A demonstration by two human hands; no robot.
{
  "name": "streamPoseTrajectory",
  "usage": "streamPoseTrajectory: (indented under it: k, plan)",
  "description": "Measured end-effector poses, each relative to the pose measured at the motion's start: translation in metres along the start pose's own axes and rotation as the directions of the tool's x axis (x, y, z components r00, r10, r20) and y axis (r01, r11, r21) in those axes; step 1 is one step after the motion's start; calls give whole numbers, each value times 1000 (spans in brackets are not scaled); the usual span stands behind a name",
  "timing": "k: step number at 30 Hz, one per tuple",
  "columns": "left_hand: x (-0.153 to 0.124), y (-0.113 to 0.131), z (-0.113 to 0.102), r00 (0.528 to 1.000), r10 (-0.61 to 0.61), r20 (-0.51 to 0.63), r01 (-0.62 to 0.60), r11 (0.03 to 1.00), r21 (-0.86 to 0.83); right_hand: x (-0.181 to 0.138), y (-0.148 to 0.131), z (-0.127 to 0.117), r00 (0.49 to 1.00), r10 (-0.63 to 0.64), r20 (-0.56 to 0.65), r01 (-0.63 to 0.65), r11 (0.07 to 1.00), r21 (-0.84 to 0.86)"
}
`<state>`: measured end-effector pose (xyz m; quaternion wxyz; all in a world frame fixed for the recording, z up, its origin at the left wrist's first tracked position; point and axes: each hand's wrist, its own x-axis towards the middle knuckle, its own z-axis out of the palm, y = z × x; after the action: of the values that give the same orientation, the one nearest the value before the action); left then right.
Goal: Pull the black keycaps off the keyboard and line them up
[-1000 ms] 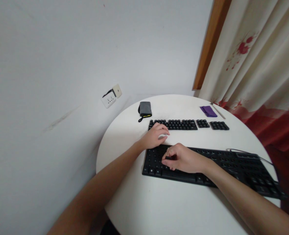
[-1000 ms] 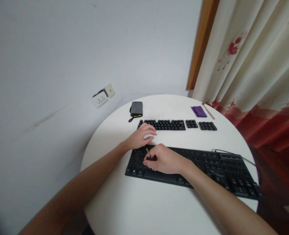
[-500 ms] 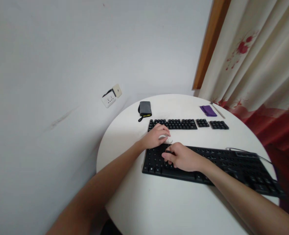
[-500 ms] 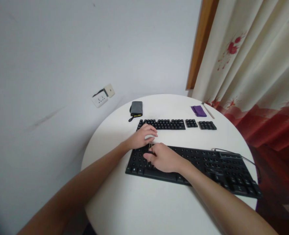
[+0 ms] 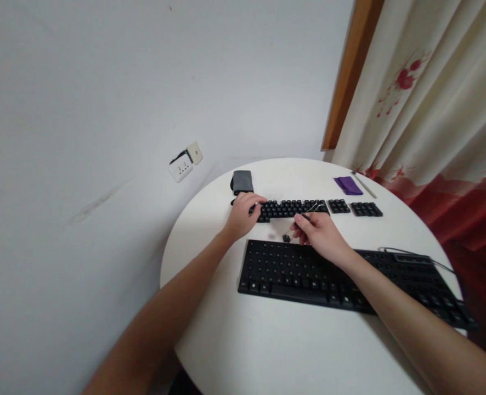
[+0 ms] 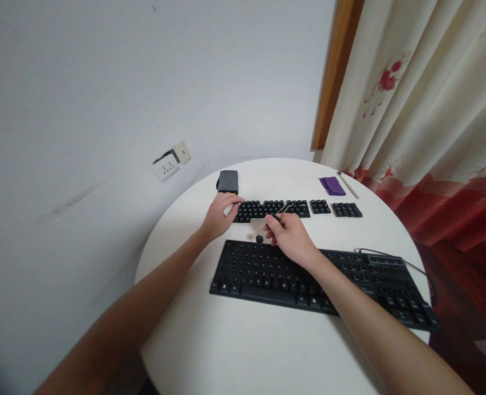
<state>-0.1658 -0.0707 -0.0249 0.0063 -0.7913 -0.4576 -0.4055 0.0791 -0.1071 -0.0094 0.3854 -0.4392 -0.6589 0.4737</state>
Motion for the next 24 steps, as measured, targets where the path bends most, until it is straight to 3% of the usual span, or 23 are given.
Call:
streamPoseTrajectory:
  k: [3, 6, 8, 11, 14, 16, 19, 24]
  plan:
    - [4, -11, -10, 947, -195, -256, 195, 981, -26, 4, 1, -8, 987, -91, -129, 85, 995, -52]
    - [5, -12, -12, 897, -285, -338, 275, 958, -78, 4, 1, -9, 976, -147, -160, 127, 984, -126]
    - [3, -6, -10, 933, -226, -280, 212, 974, -78, 2, 1, -6, 976, -159, -149, 136, 978, -157]
    - [0, 10, -3, 996, -50, -71, 43, 995, -91, 1, 2, -2, 975, -192, -115, 170, 969, -179]
    - [-4, 26, 3, 982, 111, 152, -86, 983, -162, 1, 6, 2, 968, -240, -76, 220, 953, -208]
    - [-6, 33, 7, 956, 166, 244, -115, 971, -212, 1, 8, 3, 963, -264, -58, 245, 943, -227]
    - [-8, 38, 10, 940, 179, 291, -103, 961, -257, 2, 10, 3, 961, -271, -55, 251, 939, -235]
    - [-10, 39, 12, 964, 120, 236, -44, 952, -304, 1, 10, 5, 964, -257, -76, 237, 950, -202]
